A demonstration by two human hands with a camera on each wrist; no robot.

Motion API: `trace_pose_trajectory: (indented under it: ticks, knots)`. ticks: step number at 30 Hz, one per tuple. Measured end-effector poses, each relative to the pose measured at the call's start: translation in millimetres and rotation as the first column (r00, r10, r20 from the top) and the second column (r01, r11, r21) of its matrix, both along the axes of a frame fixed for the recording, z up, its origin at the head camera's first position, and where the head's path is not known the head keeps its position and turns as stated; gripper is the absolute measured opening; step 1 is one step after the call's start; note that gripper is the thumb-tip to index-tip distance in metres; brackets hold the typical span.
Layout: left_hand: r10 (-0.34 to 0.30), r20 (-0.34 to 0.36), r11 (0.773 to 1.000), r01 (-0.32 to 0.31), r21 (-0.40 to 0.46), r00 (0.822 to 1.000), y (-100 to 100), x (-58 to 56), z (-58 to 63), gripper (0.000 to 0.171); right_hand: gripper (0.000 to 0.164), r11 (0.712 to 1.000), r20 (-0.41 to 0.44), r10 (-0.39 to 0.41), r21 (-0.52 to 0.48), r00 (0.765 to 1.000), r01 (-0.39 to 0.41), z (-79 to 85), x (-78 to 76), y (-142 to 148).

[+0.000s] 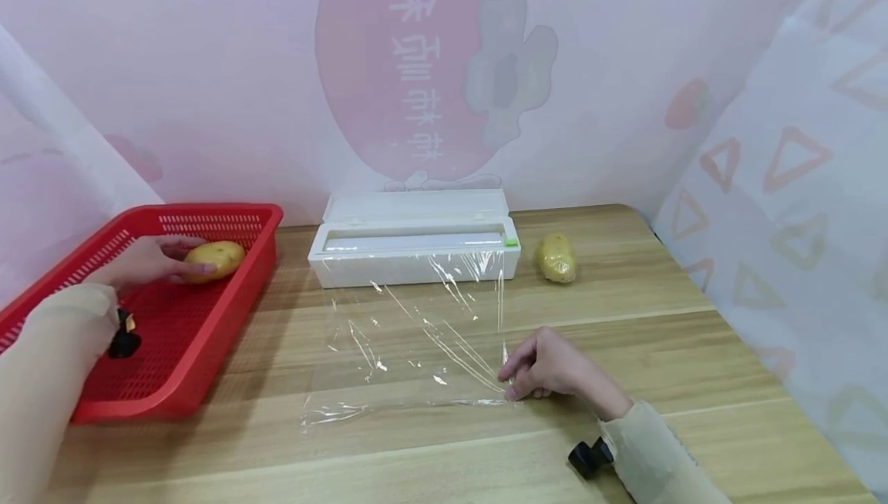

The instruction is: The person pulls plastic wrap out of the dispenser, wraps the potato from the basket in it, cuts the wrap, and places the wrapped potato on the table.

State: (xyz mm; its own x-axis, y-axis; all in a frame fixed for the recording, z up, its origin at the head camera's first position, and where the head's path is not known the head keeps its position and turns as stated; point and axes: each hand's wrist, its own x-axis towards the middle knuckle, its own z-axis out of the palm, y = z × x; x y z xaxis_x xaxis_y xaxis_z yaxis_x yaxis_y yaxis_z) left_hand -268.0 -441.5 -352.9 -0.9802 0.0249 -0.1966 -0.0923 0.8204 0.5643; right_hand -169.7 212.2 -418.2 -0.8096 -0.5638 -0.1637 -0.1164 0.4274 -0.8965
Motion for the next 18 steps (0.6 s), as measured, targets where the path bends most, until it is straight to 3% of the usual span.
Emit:
trace_pose_trajectory:
  ticks: [8,13,18]
  knots:
    - [0.012,-0.023,0.999,-0.013,-0.05,1.0,1.6,-1.4,-0.1,0.095,0.02,1.0,-0.009,0.004,0.004,1.0,-0.004,-1.7,0.1,0.3]
    - [0.031,-0.01,0.999,-0.031,-0.009,0.999,2.9,-1.9,1.5,0.091,0.021,1.0,-0.018,0.003,0.004,1.0,-0.003,-1.8,-0.8,0.3]
    - [0.008,-0.008,1.0,-0.008,-0.008,1.0,6.0,1.4,3.6,0.091,0.021,1.0,-0.012,0.009,0.0,1.0,-0.009,0.2,-1.3,0.3]
